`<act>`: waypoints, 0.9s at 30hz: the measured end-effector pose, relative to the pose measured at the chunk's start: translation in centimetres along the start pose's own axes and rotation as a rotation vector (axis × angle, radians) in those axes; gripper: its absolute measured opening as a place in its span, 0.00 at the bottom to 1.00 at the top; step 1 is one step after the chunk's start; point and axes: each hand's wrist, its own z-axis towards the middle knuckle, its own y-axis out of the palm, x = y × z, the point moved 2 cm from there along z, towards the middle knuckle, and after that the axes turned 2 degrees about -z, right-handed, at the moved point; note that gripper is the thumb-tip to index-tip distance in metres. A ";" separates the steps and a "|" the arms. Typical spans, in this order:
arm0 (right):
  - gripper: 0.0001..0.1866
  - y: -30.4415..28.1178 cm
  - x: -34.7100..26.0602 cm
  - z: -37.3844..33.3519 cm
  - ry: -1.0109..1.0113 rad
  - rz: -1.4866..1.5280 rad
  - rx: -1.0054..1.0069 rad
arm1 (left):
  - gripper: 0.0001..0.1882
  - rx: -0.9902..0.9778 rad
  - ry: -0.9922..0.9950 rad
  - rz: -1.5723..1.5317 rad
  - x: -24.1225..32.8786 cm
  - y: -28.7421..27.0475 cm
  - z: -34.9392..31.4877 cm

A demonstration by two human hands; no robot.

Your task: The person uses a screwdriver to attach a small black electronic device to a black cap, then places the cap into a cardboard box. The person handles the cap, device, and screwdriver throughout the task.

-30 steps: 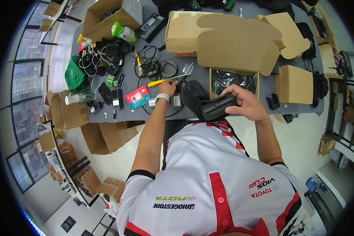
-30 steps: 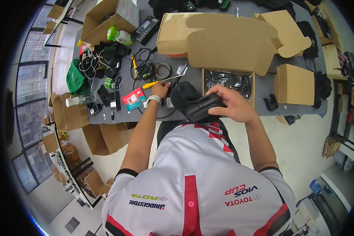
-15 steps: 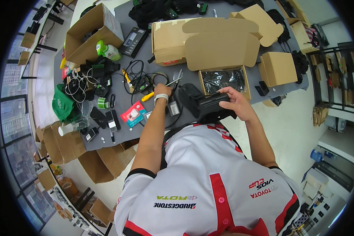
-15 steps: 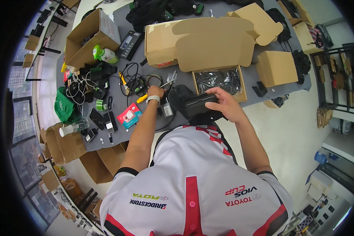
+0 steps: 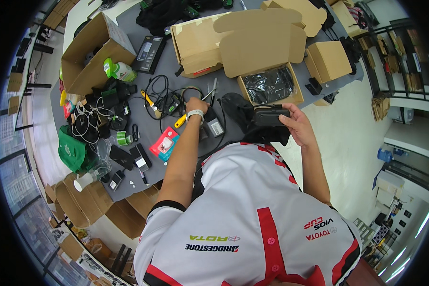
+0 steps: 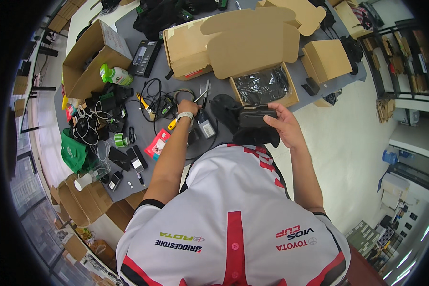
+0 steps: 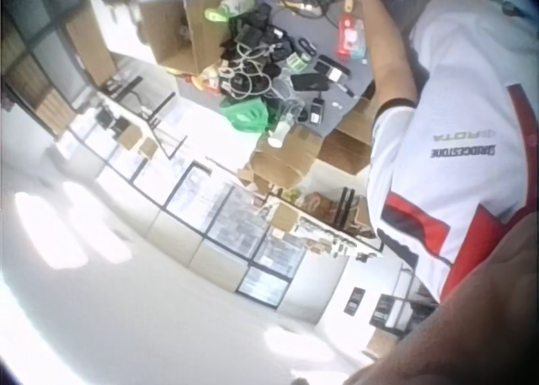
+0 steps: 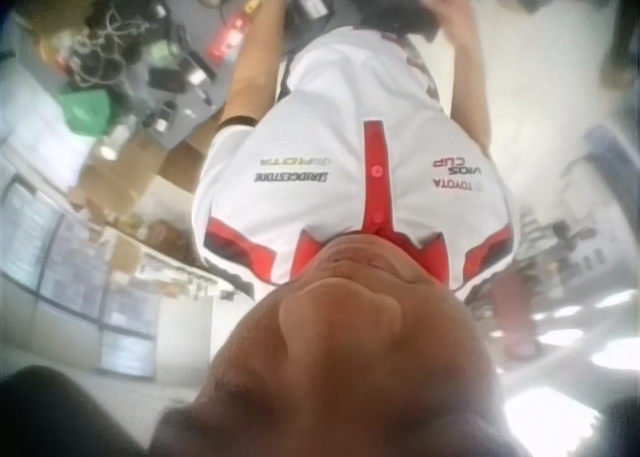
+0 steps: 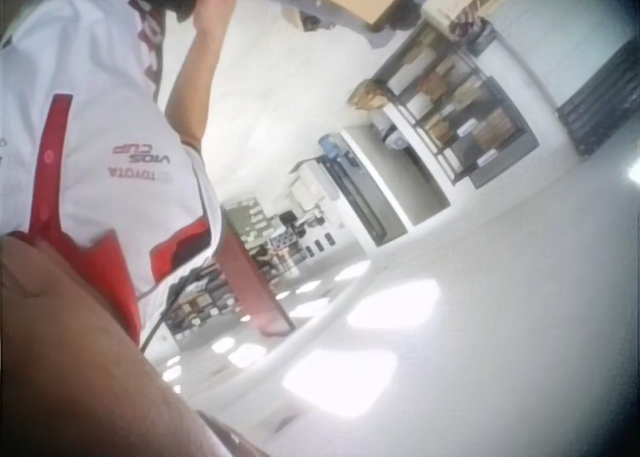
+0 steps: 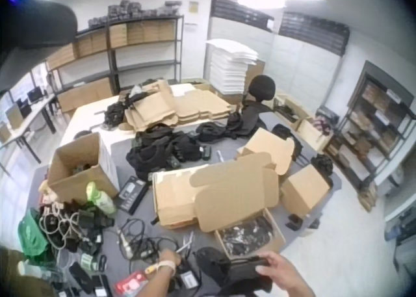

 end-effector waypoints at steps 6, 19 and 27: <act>0.24 1.1 0.5 -0.1 0.009 -0.001 0.035 | 0.26 0.024 0.012 -0.041 0.3 0.3 -1.3; 0.23 -0.3 1.3 1.4 0.053 0.028 0.016 | 0.21 0.128 0.062 -0.214 -1.3 2.2 -1.1; 0.23 -1.2 0.2 2.9 0.056 0.016 -0.019 | 0.25 0.256 0.096 -0.196 -2.0 2.3 -1.1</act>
